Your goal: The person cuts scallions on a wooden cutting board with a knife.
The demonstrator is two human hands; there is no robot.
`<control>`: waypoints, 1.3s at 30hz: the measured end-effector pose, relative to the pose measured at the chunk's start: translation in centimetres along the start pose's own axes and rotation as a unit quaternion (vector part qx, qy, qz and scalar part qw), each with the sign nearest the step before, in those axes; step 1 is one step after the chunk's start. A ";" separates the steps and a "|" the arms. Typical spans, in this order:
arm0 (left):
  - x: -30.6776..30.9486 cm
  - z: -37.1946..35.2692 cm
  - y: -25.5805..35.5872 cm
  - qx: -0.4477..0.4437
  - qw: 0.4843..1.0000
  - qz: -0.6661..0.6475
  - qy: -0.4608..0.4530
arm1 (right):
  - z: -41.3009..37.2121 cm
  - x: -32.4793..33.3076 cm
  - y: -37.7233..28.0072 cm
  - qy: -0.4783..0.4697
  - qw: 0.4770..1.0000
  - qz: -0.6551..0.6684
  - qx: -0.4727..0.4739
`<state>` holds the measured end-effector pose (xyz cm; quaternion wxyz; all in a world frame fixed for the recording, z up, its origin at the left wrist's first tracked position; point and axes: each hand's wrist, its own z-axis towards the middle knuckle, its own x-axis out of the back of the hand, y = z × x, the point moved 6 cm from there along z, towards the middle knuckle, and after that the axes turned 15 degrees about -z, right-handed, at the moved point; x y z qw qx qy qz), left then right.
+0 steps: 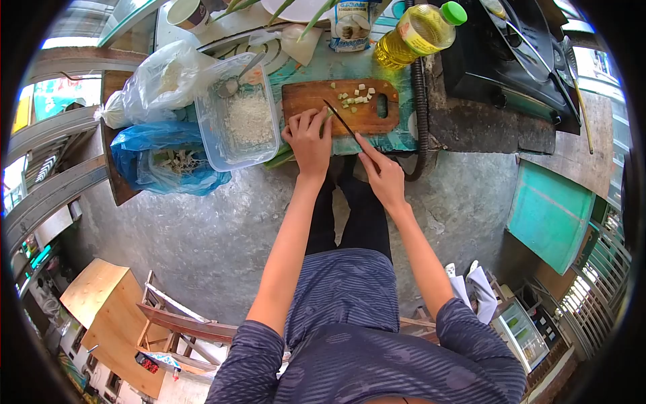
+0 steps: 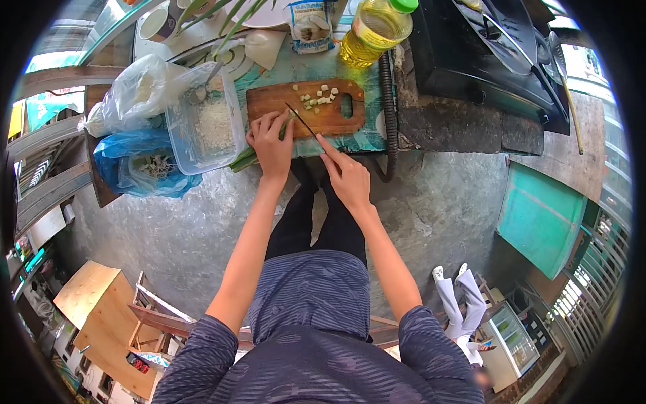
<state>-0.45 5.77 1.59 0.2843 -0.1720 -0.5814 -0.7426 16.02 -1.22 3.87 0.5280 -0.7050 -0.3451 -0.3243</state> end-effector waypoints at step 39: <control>0.2 0.2 0.0 0.003 1.000 -0.013 0.024 | 1.3 0.6 -0.1 -0.023 0.999 -0.023 0.018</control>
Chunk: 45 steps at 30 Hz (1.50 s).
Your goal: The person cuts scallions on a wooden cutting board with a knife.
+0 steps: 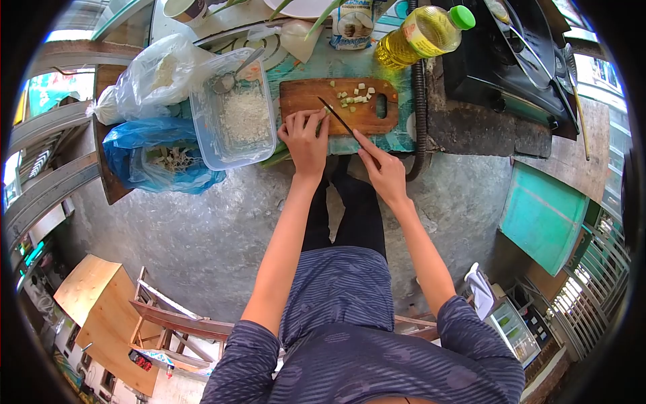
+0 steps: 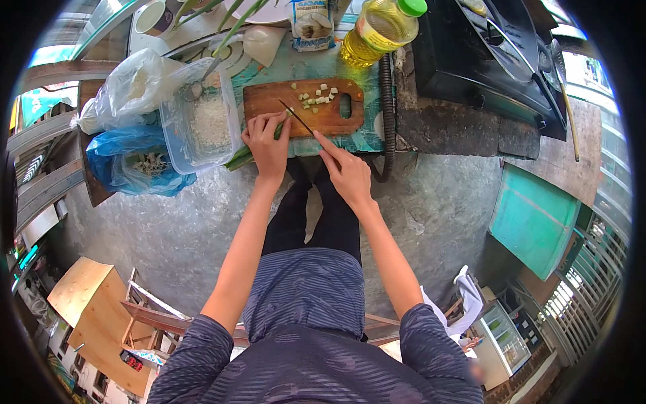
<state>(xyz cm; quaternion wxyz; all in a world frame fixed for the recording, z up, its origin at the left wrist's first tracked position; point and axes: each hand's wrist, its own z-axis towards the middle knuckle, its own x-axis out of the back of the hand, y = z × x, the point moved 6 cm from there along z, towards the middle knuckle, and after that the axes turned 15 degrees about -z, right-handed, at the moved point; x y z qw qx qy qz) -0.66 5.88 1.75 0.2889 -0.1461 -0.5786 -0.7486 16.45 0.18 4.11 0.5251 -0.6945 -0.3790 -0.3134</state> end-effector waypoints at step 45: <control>0.1 0.0 0.0 0.004 1.000 -0.005 0.004 | 0.0 -1.9 0.8 -0.027 0.996 0.069 -0.049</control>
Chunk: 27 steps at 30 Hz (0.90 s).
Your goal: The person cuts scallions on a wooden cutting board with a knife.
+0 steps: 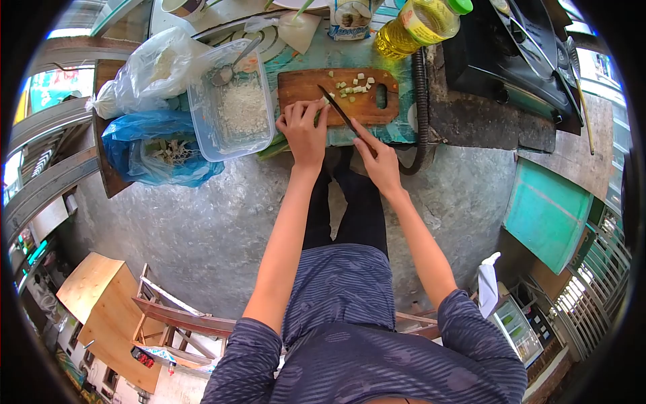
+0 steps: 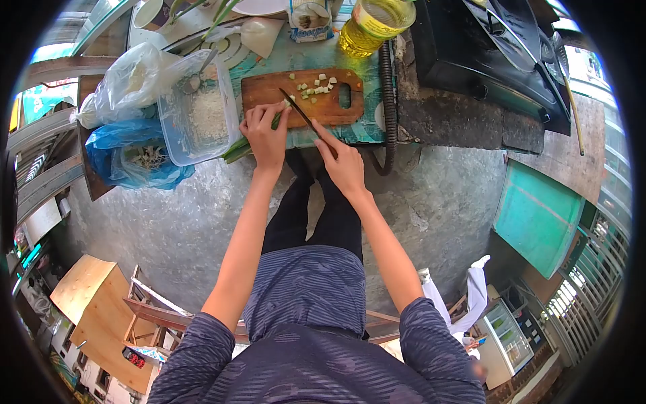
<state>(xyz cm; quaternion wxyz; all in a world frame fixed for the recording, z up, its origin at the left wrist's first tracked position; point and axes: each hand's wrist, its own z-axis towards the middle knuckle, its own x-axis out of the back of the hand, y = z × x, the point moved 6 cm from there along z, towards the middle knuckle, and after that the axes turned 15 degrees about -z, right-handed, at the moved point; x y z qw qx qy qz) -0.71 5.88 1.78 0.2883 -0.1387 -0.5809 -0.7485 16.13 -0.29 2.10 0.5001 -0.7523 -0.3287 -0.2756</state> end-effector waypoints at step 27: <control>0.1 0.2 0.3 0.003 1.000 -0.002 -0.007 | -0.5 1.7 -1.6 0.031 0.994 -0.093 0.049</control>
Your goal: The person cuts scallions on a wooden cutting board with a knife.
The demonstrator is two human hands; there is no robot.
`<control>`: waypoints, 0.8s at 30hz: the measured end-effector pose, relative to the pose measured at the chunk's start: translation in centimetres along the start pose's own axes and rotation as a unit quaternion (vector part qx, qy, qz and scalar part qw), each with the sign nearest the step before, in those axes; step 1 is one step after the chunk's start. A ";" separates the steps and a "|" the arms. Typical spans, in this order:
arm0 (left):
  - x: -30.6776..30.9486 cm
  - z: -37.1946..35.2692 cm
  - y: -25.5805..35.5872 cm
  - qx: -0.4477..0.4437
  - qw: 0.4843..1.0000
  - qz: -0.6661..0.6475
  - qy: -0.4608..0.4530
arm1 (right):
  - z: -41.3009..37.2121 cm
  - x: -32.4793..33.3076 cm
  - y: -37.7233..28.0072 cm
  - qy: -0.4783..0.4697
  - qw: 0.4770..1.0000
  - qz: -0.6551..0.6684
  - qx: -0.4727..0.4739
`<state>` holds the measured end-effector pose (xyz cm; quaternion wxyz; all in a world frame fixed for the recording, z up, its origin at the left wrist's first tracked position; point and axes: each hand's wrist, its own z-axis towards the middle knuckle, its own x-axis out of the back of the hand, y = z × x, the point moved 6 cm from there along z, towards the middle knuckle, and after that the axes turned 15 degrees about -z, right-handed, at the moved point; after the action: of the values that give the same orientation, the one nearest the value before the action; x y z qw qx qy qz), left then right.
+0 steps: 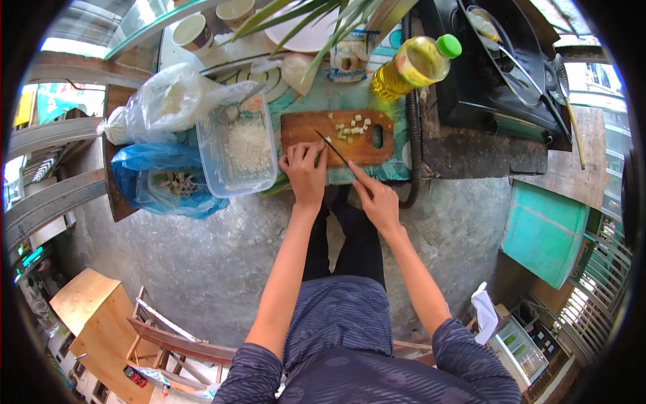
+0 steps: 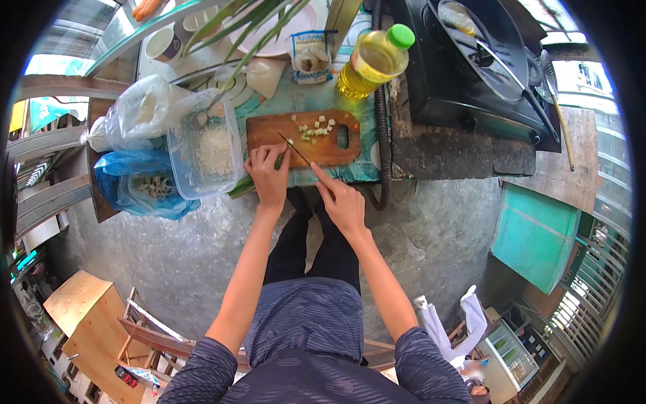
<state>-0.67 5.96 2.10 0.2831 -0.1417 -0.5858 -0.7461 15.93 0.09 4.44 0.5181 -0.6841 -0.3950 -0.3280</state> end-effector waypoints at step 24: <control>-0.2 -0.4 -0.5 0.008 0.999 -0.027 -0.035 | 0.3 0.4 0.0 -0.013 0.998 -0.041 0.053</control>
<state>-0.75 5.74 1.43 0.2434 -0.1496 -0.6045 -0.7436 16.15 0.41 4.71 0.5346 -0.6429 -0.4467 -0.3183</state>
